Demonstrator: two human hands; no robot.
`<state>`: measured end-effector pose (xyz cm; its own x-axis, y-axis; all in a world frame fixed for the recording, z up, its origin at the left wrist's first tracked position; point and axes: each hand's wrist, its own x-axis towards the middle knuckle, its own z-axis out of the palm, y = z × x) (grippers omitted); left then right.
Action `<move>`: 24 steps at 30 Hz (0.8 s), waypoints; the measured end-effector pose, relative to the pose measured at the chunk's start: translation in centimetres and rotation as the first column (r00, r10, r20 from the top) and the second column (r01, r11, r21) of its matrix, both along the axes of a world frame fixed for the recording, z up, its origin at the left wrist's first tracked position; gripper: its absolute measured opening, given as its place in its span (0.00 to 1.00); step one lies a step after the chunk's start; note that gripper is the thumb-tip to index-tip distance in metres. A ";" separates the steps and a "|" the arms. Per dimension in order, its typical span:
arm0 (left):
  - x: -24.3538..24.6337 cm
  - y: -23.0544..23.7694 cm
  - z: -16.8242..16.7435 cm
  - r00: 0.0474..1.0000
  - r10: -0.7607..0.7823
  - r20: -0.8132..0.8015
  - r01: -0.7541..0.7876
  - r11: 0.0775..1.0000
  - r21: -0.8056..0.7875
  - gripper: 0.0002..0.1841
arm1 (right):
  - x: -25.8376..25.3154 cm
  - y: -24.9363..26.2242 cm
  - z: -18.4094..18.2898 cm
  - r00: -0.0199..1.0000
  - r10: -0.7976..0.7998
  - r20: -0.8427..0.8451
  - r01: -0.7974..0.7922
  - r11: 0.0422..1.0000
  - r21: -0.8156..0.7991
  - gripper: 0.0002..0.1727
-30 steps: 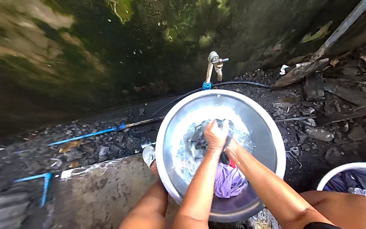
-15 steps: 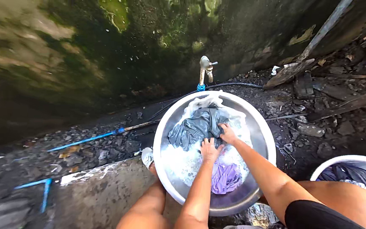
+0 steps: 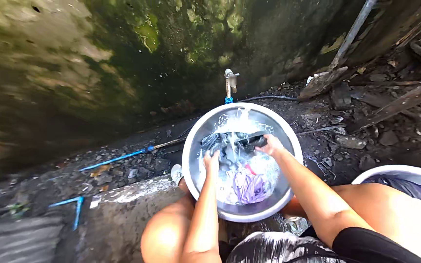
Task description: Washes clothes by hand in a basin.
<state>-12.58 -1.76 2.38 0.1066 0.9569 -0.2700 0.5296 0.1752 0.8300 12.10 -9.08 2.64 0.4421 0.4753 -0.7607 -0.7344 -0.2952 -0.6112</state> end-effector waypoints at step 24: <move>-4.6 4.9 0.4 0.994 0.064 -0.092 -0.068 0.997 -0.039 0.19 | -2.3 -3.1 -7.0 0.083 0.926 0.367 -0.717 0.311 -0.624 0.27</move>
<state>-17.18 3.11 2.77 0.0171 0.9485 -0.3162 0.5880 0.2462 0.7705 9.77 -12.18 -4.37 0.2229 0.7185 -0.6588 0.5743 -0.6429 -0.5069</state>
